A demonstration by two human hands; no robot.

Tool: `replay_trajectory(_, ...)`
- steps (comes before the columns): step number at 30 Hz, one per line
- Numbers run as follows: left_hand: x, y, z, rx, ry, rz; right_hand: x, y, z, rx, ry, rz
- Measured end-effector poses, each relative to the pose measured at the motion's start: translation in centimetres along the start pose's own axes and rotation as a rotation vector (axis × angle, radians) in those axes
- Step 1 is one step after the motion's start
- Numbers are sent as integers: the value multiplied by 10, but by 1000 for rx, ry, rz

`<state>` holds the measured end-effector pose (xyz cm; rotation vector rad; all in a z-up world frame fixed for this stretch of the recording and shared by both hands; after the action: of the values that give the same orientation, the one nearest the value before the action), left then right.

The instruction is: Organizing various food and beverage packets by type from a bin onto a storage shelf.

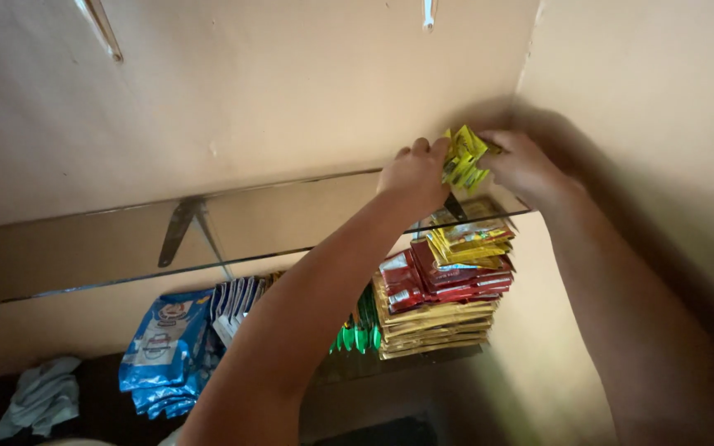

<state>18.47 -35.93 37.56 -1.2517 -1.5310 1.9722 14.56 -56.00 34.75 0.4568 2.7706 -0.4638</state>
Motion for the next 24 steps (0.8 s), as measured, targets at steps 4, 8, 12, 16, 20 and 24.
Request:
replay_trajectory(4, 5, -13, -2, -127, 14, -34, 4, 6, -6, -140, 96, 37)
replay_trajectory(8, 3, -19, -14, -198, 34, 100, -2, 13, -1, -189, 155, 38)
replay_trajectory(12, -9, -2, -22, -83, 51, 148, -10, 13, -2, -30, -13, 73)
replay_trajectory(16, -19, 20, -20, 128, -125, 59, -7, 5, -22, -13, -128, 120)
replay_trajectory(20, -36, 31, -6, 310, -122, 126, -7, -12, -23, 118, -159, 135)
replay_trajectory(24, -59, 44, 0, 248, -153, 62, -5, -23, -9, 106, -86, 169)
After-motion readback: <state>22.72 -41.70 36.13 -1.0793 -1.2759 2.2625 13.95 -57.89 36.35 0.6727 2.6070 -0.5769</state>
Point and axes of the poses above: each hand's wrist, its own x-axis away from the middle knuckle, its own y-axis out of the palm, z = x × y, the point moved 4 cm from there along -x, towards the middle knuckle, and after that the axes turned 11 degrees about -x, right-handed, at the moved point
